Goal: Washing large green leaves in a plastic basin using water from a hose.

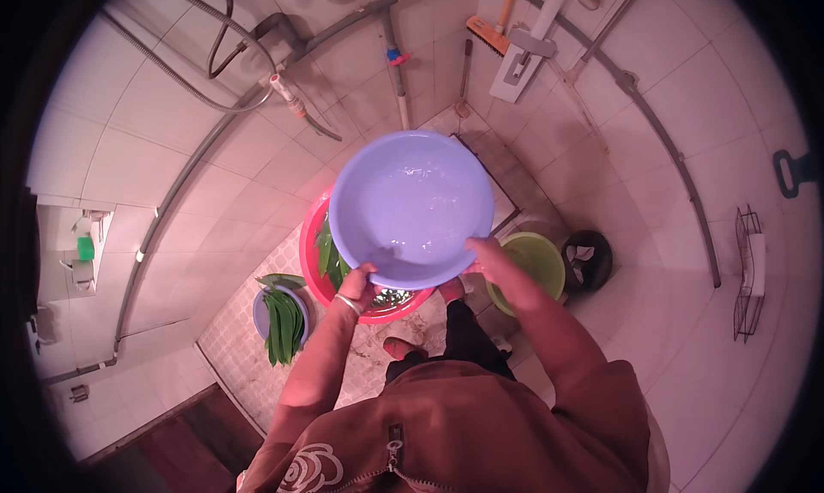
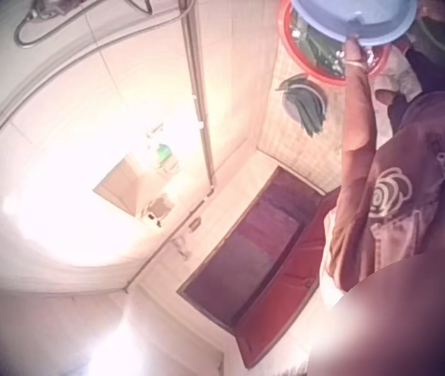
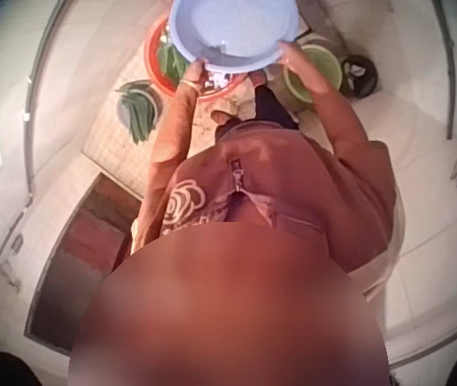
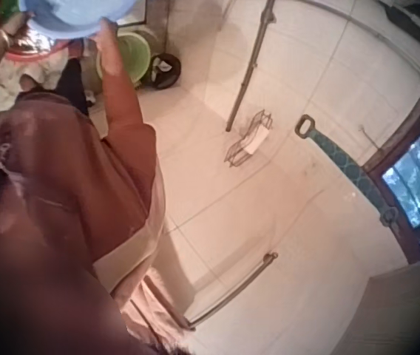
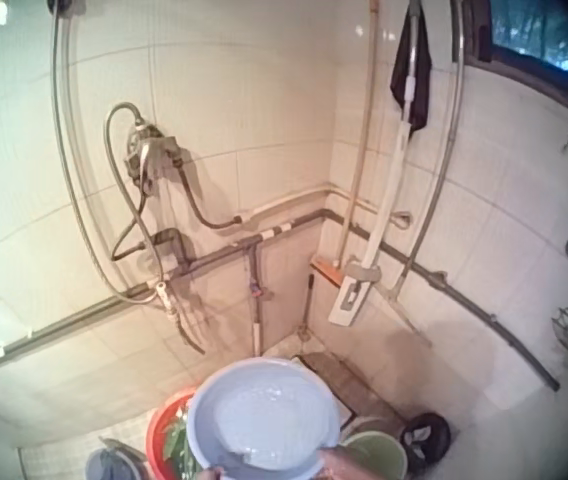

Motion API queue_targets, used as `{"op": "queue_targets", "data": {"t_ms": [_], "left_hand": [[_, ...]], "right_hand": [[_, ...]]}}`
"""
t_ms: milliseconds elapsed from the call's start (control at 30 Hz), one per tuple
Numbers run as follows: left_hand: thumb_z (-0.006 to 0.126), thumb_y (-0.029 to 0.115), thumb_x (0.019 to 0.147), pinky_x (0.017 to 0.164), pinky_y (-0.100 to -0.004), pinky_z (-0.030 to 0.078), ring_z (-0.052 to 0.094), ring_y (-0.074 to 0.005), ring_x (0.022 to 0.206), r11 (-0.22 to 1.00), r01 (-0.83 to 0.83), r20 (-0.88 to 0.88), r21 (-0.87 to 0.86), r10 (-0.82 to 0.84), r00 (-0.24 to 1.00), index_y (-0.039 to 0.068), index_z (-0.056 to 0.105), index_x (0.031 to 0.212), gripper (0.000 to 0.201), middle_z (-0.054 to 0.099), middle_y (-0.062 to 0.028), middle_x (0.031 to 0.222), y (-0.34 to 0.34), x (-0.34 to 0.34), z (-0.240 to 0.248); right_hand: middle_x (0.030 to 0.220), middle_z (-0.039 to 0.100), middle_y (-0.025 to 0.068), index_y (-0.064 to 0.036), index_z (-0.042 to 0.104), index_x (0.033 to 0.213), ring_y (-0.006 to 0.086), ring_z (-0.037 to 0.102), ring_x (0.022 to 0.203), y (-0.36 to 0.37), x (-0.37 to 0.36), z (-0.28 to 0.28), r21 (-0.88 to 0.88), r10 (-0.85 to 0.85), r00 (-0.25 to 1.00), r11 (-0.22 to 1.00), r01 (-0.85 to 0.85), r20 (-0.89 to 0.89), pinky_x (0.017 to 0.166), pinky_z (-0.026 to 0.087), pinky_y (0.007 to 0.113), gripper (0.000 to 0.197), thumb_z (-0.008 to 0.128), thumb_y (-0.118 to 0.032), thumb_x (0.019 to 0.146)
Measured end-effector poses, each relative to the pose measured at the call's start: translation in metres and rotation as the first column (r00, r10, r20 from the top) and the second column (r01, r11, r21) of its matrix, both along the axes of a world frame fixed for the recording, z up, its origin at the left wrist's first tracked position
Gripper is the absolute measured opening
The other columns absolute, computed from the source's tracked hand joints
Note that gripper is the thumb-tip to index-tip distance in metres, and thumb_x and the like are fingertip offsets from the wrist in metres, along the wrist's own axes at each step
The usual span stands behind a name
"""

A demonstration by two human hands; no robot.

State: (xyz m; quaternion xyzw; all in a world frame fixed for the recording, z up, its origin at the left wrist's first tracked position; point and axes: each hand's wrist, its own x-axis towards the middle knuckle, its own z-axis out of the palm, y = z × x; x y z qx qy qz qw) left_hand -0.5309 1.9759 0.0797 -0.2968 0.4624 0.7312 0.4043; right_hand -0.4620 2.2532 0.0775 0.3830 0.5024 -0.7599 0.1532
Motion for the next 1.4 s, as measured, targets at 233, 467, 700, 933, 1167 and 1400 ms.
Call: {"op": "queue_targets", "data": {"t_ms": [233,467,700,933,1167,1400], "left_hand": [[0.063,0.034,0.084,0.07,-0.0294,0.05,0.06,-0.0171,0.079,0.946,0.206,-0.071,-0.25,-0.23,0.971,0.004,0.043,0.125,0.055,0.06,-0.0068,0.099,-0.021,0.037,0.01],[0.057,0.025,0.083,0.034,-0.0253,0.028,0.037,-0.009,0.038,0.732,-0.064,0.133,-0.678,0.208,0.969,0.009,0.057,0.069,0.021,0.044,0.0023,0.051,-0.172,0.163,-0.061],[0.042,0.026,0.08,0.063,-0.0438,0.045,0.056,-0.0393,0.067,0.152,0.481,0.335,-0.863,-0.54,0.772,0.0,0.06,0.066,0.034,0.058,-0.0256,0.072,-0.211,0.291,-0.021],[0.039,0.029,0.087,0.079,-0.0456,0.045,0.057,-0.0412,0.085,0.21,0.683,0.594,-0.7,-0.361,0.719,-0.001,0.062,0.074,0.041,0.06,-0.0267,0.088,-0.149,0.306,0.018],[0.049,0.03,0.084,0.083,-0.043,0.045,0.058,-0.0409,0.09,0.466,0.492,0.54,-0.735,-0.035,0.841,-0.001,0.049,0.111,0.041,0.059,-0.029,0.093,-0.148,0.306,-0.004],[0.061,0.03,0.076,0.081,-0.0368,0.047,0.06,-0.0336,0.088,0.452,0.329,0.251,-0.829,-0.225,0.942,0.002,0.048,0.115,0.049,0.061,-0.0232,0.095,-0.166,0.274,-0.009]], "right_hand": [[0.093,0.059,0.009,-0.004,0.051,0.103,0.0227,0.061,0.076,0.083,0.021,-0.038,-0.197,-0.07,0.997,0.978,0.075,0.029,0.063,0.051,0.036,0.032,0.056,-0.018,0.075],[0.103,0.057,0.0188,0.0039,0.047,0.114,0.0286,0.062,0.084,0.191,-0.02,-0.095,0.287,-0.08,0.976,0.958,0.019,0.202,0.061,0.056,0.042,0.045,0.055,-0.015,0.074],[0.086,0.062,0.0244,0.0122,0.056,0.092,0.0341,0.065,0.067,0.182,-0.142,-0.102,0.617,0.231,0.768,0.479,-0.625,0.598,0.055,0.056,0.039,0.032,0.052,-0.014,0.074],[0.095,0.06,0.0245,0.0123,0.054,0.101,0.033,0.064,0.085,0.197,-0.197,-0.127,0.647,0.31,0.593,-0.11,-0.755,0.744,0.069,0.054,0.037,0.039,0.057,-0.019,0.078],[0.115,0.052,0.023,0.0024,0.055,0.11,0.0309,0.055,0.105,0.26,-0.159,-0.142,0.505,0.085,0.58,-0.605,-0.616,0.81,0.081,0.05,0.04,0.042,0.058,-0.025,0.078],[0.095,0.059,0.023,0.0057,0.052,0.107,0.0366,0.062,0.085,0.191,-0.149,-0.066,0.533,0.39,0.616,0.309,-0.788,0.685,0.071,0.053,0.047,0.042,0.055,-0.017,0.072]]}}
